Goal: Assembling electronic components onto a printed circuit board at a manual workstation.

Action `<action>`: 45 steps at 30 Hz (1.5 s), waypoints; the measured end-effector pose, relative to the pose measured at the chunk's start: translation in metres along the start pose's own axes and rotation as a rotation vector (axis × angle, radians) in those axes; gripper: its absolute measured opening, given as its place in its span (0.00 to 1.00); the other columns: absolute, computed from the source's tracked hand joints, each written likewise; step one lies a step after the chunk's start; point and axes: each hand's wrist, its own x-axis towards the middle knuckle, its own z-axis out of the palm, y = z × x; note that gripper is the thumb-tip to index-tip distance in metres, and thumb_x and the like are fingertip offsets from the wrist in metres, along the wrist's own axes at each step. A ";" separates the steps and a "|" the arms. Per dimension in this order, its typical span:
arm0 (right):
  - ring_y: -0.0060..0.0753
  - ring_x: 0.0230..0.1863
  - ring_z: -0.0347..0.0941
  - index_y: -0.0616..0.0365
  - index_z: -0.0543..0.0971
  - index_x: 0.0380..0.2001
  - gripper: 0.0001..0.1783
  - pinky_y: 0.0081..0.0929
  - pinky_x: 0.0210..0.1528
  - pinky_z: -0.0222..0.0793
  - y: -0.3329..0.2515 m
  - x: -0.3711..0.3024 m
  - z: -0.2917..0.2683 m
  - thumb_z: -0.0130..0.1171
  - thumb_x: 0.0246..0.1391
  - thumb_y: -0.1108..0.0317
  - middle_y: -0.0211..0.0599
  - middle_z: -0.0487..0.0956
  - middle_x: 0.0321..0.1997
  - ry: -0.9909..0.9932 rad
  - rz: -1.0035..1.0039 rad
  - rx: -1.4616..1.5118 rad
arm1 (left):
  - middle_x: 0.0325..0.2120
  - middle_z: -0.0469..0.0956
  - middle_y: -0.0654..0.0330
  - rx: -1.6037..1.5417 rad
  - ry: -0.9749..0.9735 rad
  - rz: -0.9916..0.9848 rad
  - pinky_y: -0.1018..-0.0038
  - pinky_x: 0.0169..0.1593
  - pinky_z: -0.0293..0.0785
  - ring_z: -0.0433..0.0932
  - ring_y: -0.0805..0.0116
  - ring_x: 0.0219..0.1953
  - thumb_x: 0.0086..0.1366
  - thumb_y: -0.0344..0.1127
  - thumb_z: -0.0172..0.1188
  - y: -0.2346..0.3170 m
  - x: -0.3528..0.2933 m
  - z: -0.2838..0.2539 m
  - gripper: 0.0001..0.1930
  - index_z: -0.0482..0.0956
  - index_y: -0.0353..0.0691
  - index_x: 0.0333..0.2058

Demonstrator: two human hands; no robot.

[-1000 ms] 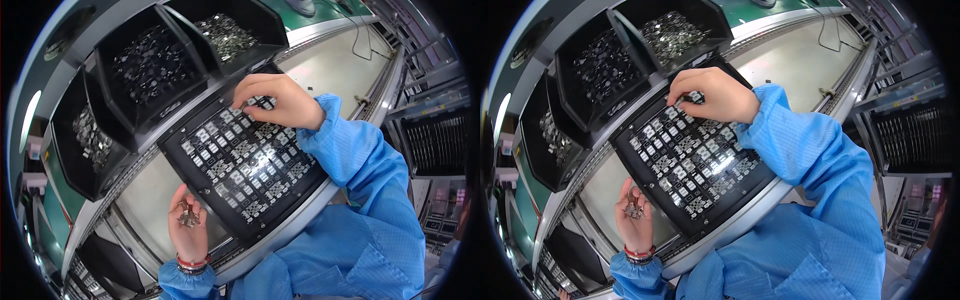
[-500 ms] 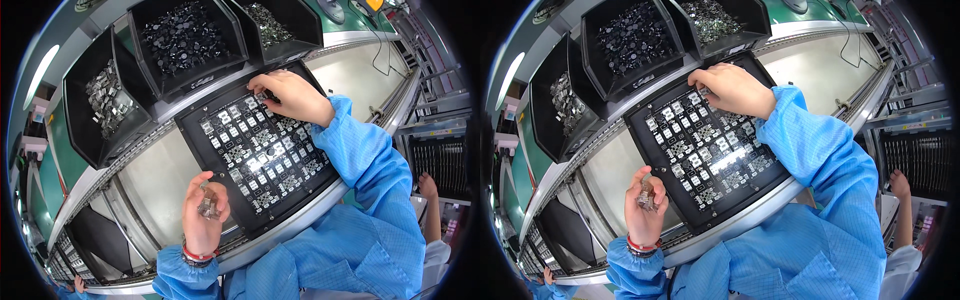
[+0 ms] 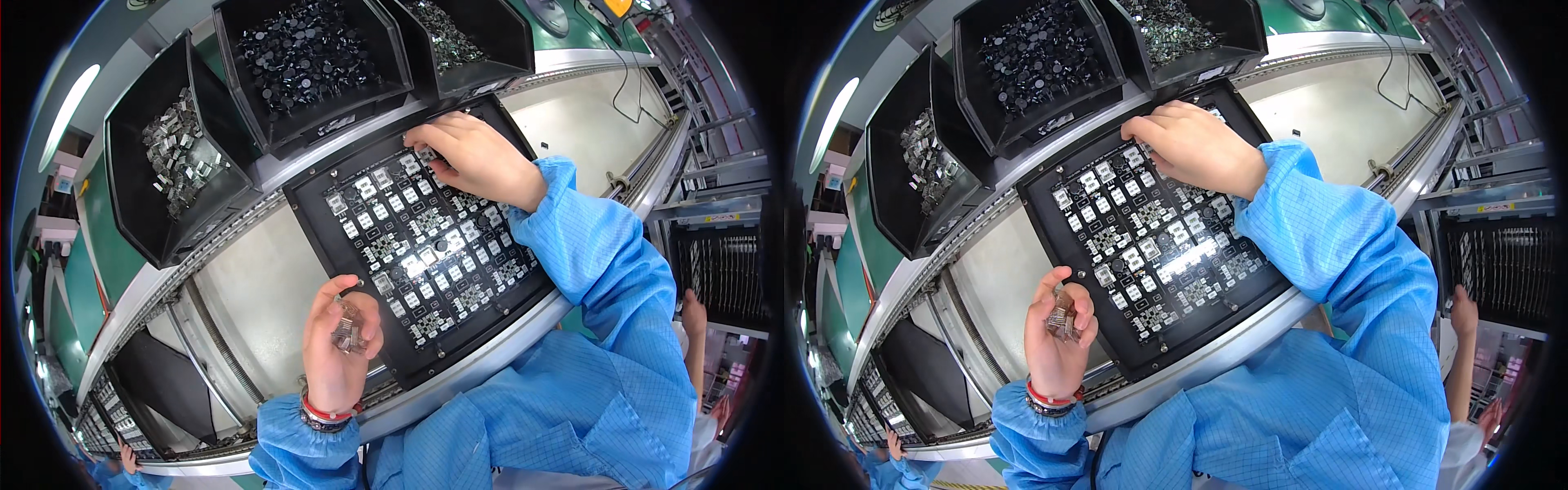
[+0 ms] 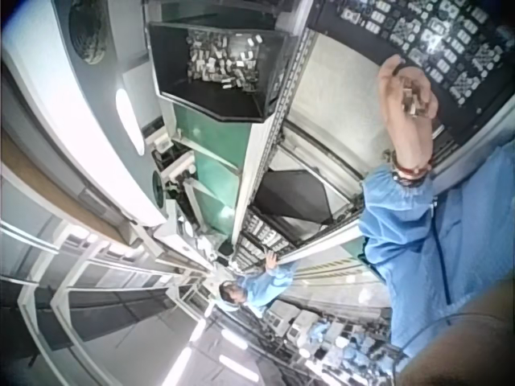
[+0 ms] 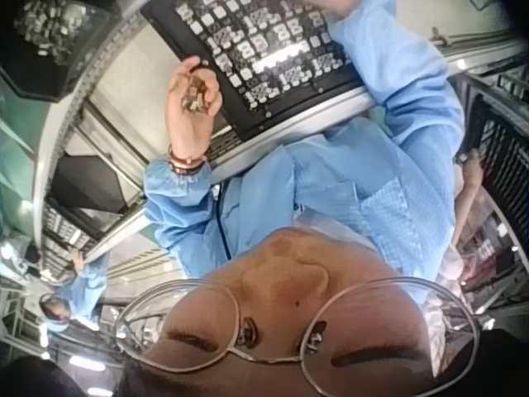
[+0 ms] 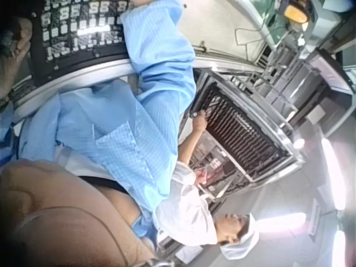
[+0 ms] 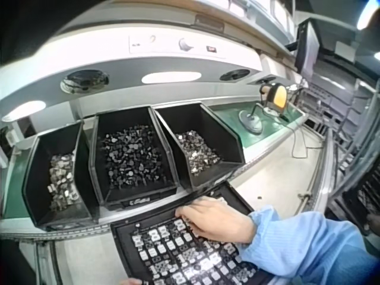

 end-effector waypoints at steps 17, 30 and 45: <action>0.46 0.43 0.75 0.56 0.69 0.49 0.22 0.39 0.44 0.71 -0.003 -0.009 -0.007 0.59 0.50 0.75 0.40 0.78 0.39 -0.003 0.030 0.028 | 0.26 0.70 0.58 0.014 -0.051 0.018 0.79 0.23 0.57 0.63 0.76 0.23 0.67 0.39 0.44 -0.010 0.002 0.011 0.17 0.65 0.37 0.50; 0.42 0.49 0.68 0.59 0.75 0.40 0.17 0.34 0.53 0.65 -0.009 -0.015 -0.017 0.65 0.43 0.76 0.37 0.76 0.42 0.187 -0.028 0.106 | 0.28 0.72 0.58 0.084 -0.082 -0.049 0.81 0.22 0.57 0.63 0.77 0.25 0.66 0.44 0.42 -0.012 0.001 0.028 0.21 0.67 0.38 0.52; 0.46 0.41 0.76 0.63 0.78 0.44 0.16 0.34 0.44 0.73 -0.090 -0.046 -0.015 0.63 0.49 0.75 0.44 0.79 0.42 -0.058 -0.285 0.810 | 0.36 0.74 0.51 0.342 -0.206 0.057 0.78 0.21 0.62 0.70 0.71 0.25 0.67 0.43 0.45 -0.027 -0.011 0.040 0.34 0.45 0.34 0.65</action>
